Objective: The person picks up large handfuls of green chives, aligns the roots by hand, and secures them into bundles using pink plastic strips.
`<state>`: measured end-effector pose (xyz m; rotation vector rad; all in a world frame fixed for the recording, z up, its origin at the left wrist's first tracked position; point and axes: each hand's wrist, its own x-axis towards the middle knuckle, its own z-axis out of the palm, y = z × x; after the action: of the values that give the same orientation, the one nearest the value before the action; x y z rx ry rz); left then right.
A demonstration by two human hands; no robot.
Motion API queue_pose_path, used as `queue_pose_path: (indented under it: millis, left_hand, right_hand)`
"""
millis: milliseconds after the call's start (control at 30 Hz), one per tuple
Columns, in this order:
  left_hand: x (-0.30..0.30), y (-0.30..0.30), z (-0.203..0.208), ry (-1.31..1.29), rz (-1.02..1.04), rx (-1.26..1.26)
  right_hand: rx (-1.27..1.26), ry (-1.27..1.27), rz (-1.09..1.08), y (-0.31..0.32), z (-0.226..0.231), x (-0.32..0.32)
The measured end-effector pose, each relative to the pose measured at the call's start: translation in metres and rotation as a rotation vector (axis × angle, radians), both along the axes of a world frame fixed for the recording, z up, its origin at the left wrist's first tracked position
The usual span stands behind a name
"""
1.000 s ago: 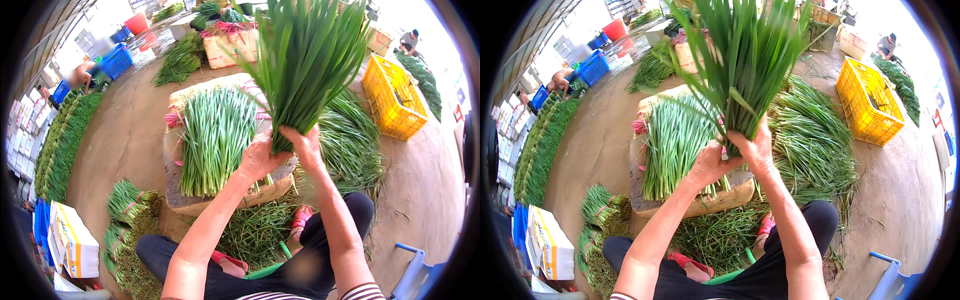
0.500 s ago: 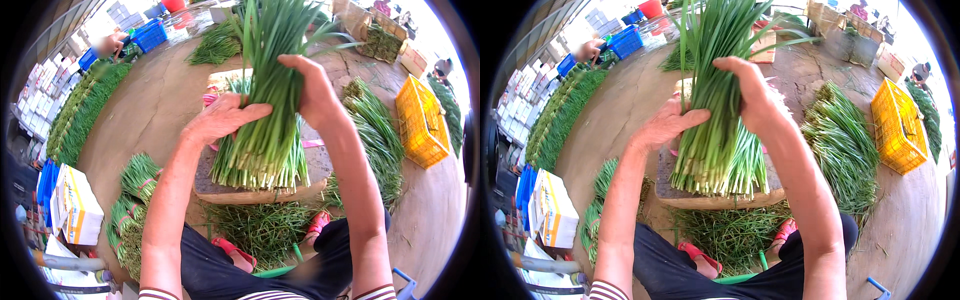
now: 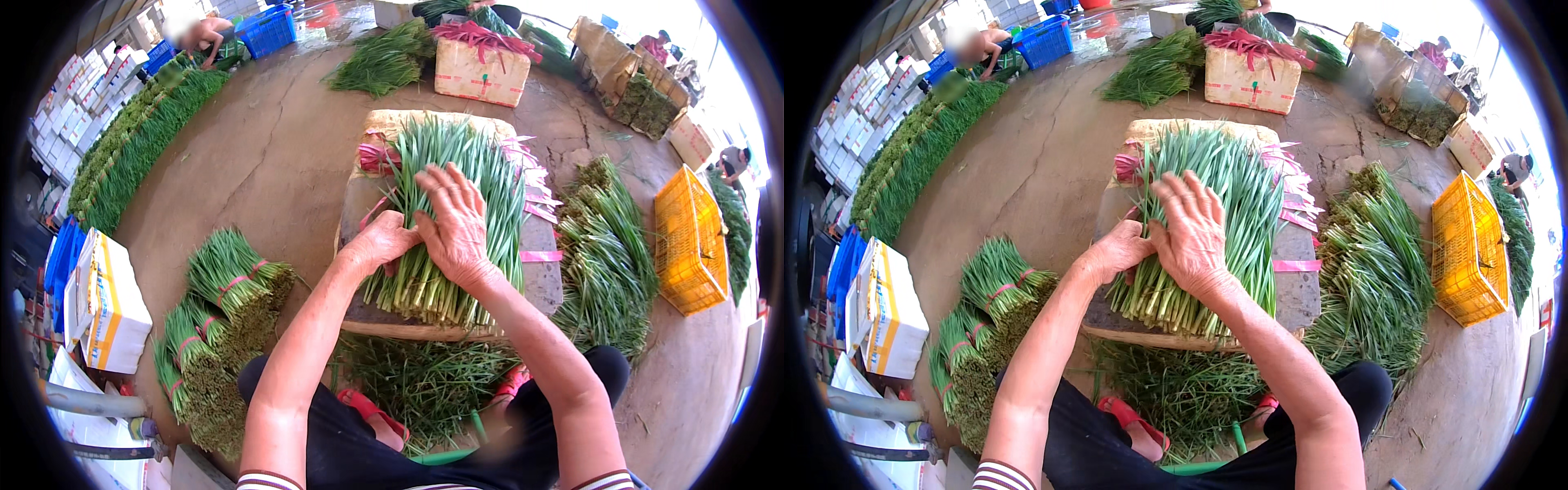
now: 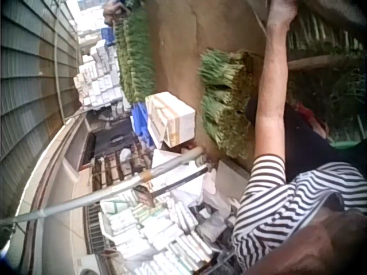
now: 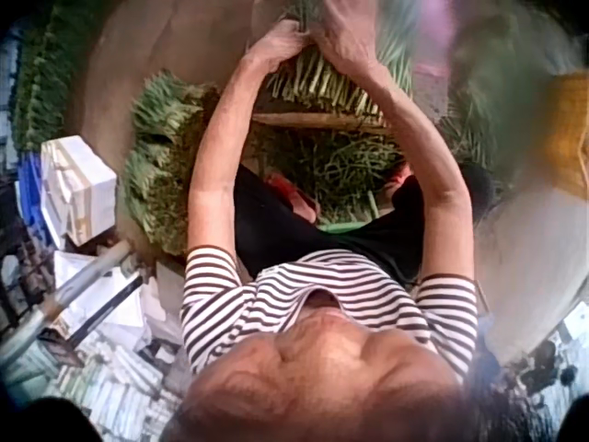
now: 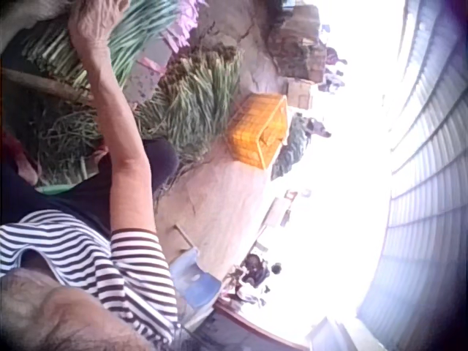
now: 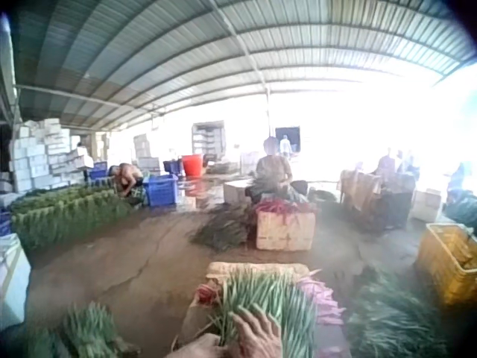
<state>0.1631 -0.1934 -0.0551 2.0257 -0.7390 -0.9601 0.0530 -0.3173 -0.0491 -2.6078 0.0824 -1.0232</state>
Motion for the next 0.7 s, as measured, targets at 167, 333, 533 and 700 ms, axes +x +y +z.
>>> queue_pose_path:
  millis: [167,333,533,700]
  left_hand:
    - [-0.028,0.017,0.022,0.148,0.139,-0.162]
    - [-0.035,0.043,-0.004,-0.031,0.231,-0.306]
    - [-0.044,0.031,-0.018,0.026,0.232,-0.375]
    - [-0.042,0.026,0.009,-0.044,0.202,-0.290]
  right_hand:
    - [0.011,0.296,0.387,-0.018,-0.009,0.003]
    - [-0.021,0.239,0.384,-0.017,-0.015,0.001]
    - [0.464,0.329,0.392,-0.029,-0.003,0.004]
    - [0.408,0.162,0.352,-0.018,0.034,-0.031]
